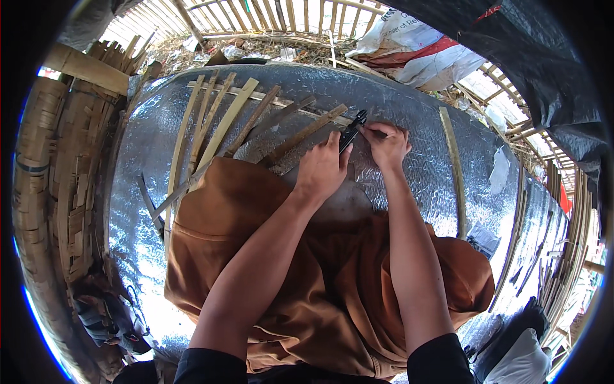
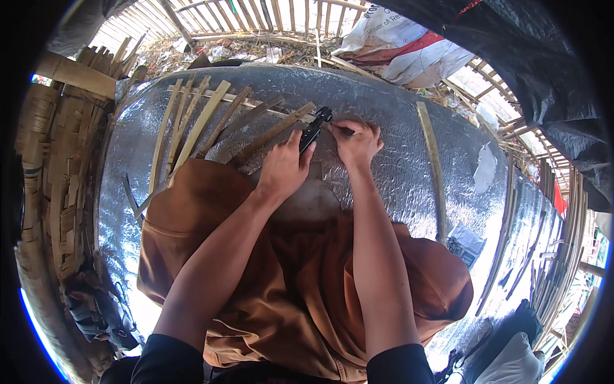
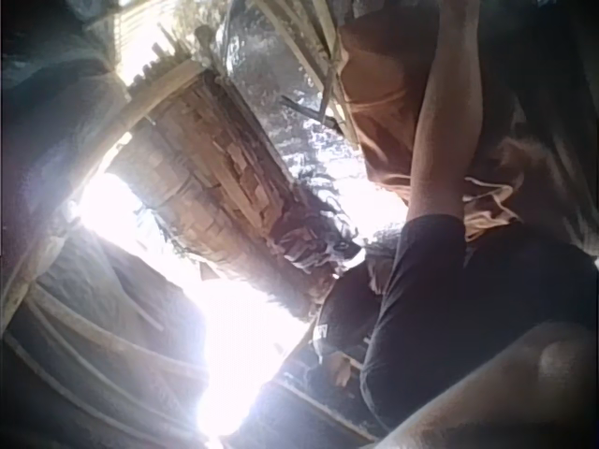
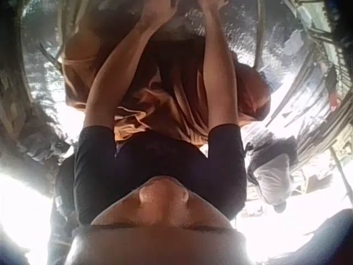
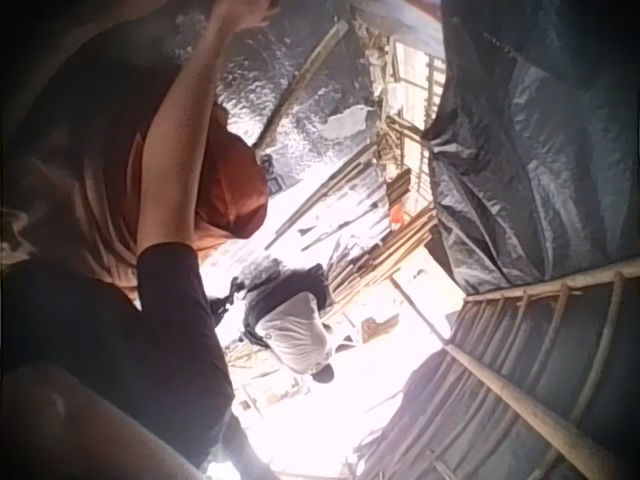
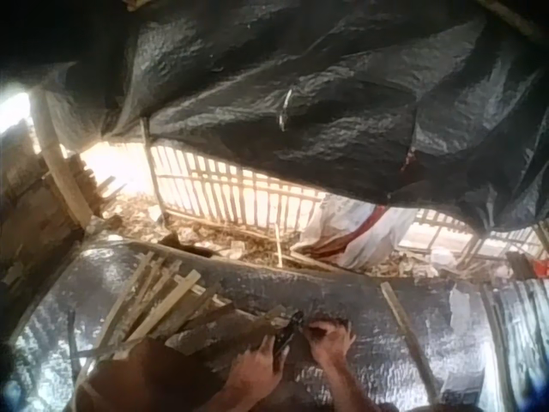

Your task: The person strips thin layers of wood from a larger piece by hand and using a small hand tool.

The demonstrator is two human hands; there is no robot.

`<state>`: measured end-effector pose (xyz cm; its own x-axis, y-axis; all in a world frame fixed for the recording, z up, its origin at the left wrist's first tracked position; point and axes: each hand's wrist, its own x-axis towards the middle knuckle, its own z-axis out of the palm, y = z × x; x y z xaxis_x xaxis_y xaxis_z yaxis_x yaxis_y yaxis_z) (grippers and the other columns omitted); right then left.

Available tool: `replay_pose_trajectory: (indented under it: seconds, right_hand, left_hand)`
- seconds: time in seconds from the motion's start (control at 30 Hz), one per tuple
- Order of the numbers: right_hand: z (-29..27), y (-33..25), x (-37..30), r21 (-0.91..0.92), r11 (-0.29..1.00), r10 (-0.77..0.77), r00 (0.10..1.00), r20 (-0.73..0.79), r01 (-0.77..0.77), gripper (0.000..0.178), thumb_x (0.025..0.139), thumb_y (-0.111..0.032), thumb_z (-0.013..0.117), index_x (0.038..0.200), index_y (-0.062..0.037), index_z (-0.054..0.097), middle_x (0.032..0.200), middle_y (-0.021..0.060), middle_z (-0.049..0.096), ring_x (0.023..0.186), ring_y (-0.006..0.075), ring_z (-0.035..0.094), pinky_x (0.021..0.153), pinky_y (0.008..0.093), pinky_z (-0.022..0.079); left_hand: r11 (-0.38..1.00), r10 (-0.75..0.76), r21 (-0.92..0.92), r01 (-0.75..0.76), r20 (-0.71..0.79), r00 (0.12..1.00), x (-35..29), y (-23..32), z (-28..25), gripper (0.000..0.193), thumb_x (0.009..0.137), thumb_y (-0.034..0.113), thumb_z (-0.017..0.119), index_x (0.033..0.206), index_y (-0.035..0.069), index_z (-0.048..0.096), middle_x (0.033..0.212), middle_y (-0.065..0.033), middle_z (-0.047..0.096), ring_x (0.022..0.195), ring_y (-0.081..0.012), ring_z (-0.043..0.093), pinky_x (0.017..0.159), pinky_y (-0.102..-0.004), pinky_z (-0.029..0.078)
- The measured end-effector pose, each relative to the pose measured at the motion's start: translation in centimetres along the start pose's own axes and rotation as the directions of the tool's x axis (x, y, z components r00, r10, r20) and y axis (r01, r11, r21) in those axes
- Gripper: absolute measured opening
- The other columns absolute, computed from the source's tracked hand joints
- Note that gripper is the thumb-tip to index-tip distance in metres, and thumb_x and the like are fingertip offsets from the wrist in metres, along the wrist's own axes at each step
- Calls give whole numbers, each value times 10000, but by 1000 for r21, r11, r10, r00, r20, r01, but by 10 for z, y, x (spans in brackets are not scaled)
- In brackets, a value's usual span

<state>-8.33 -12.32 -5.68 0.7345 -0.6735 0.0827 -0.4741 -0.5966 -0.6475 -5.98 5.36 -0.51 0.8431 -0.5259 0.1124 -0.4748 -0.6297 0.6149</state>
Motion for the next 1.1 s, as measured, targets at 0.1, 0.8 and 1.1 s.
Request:
replay_pose_trajectory:
  seconds: [0.1, 0.8, 1.1]
  right_hand:
    - [0, 1, -1, 3, 1000, 1, 1000, 11, -1, 148, 744, -403, 844, 844, -297, 819, 1041, -84, 760, 1208, 256, 520, 1043, 488, 330]
    - [3, 9, 2, 12, 1000, -19, 1000, 6, 19, 171, 736, -423, 851, 845, -294, 820, 1039, -73, 754, 1222, 259, 513, 1054, 504, 317]
    - [1, 0, -1, -17, 1000, 3, 1000, -2, -3, 169, 731, -425, 856, 845, -305, 823, 1032, -74, 754, 1211, 260, 514, 1050, 498, 317]
  left_hand:
    - [1000, 14, -4, -14, 3, 1000, -1, 3, 0, 344, 1005, 276, 591, 1143, -34, 540, 829, -285, 693, 735, -485, 680, 655, -579, 555]
    - [1000, 8, -3, -8, 29, 1000, -4, 4, 5, 352, 1014, 284, 578, 1183, -20, 519, 878, -282, 695, 772, -487, 683, 663, -580, 554]
    - [1000, 3, -31, -2, 36, 999, -10, -10, 9, 366, 1023, 290, 558, 1200, -26, 509, 891, -297, 688, 796, -489, 681, 689, -576, 550]
